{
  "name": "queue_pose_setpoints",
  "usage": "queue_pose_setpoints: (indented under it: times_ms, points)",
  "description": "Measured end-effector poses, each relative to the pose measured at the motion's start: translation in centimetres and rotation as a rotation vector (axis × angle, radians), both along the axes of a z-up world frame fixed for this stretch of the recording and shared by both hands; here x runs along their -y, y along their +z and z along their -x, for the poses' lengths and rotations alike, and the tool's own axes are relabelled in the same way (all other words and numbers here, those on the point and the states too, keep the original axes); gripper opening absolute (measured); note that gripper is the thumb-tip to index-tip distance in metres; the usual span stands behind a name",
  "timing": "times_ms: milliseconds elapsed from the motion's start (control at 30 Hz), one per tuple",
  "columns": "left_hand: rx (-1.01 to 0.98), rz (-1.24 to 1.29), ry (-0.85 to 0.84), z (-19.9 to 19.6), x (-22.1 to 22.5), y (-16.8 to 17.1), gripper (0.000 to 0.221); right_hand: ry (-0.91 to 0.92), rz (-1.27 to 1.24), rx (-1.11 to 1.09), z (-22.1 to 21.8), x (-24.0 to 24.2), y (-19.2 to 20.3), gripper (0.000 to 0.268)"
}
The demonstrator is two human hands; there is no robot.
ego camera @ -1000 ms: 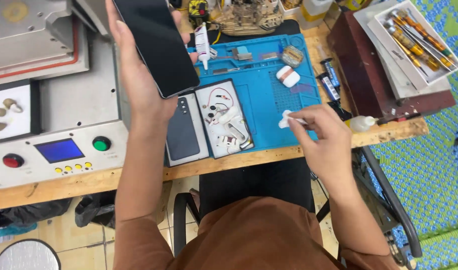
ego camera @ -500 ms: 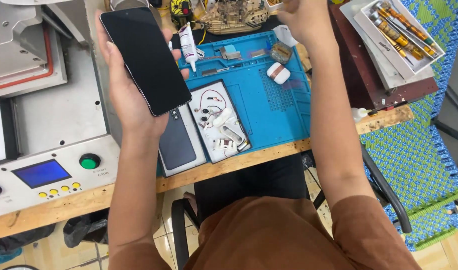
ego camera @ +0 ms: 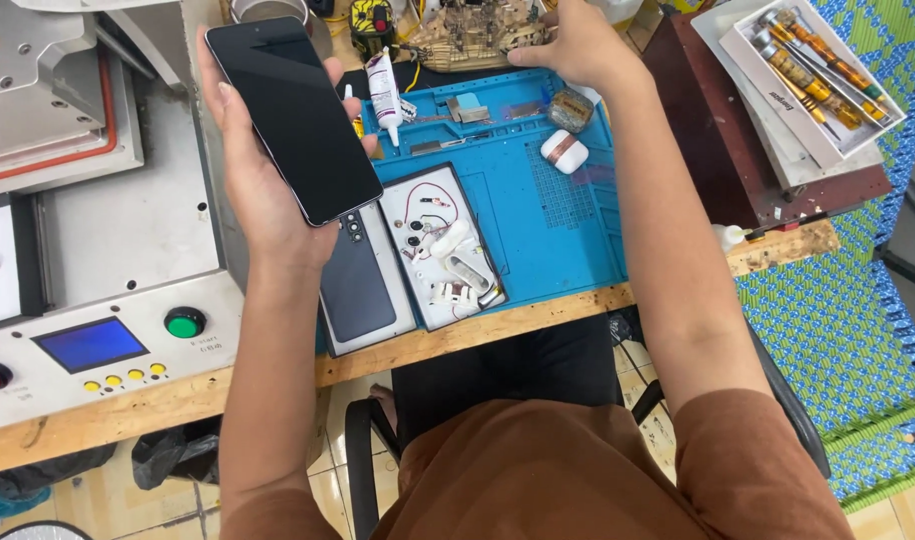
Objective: Cleaning a smartphone screen with a cloth and navigating through the settings menu to test device functions.
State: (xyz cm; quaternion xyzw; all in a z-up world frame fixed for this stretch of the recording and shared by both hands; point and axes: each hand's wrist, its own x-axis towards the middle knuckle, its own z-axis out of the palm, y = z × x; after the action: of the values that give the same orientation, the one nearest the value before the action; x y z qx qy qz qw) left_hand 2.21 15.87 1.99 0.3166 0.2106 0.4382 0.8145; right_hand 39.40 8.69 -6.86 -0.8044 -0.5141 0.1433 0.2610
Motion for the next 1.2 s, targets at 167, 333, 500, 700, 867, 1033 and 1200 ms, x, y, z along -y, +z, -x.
queue_pose_setpoints:
  times_ms: [167,333,500,700,867,1033,1200]
  points:
    - [0.014,-0.014,-0.017,0.0,0.0,-0.2,0.072,0.037,-0.1,0.065,-0.5,-0.7,-1.2,0.074]
    - [-0.027,0.0,0.02,-0.1,0.0,0.2,0.073,0.02,-0.105,-0.009,0.0,-0.7,-1.1,0.066]
    - [-0.062,-0.012,0.039,0.0,0.1,0.3,0.075,-0.011,-0.095,0.008,-0.2,-0.6,-1.7,0.06]
    - [-0.02,0.002,0.038,-0.2,0.4,0.5,0.077,0.056,-0.108,-0.002,-0.1,-0.2,-1.1,0.063]
    - [-0.026,-0.008,0.034,-0.3,0.5,0.6,0.074,0.02,-0.086,0.051,-1.0,-0.3,-1.5,0.089]
    - [-0.004,-0.029,0.002,-0.3,0.5,0.1,0.07,0.096,-0.142,0.044,0.5,0.4,0.3,0.092]
    - [-0.04,-0.013,0.014,-0.3,0.3,-0.2,0.067,0.067,-0.09,0.026,0.5,0.5,0.2,0.079]
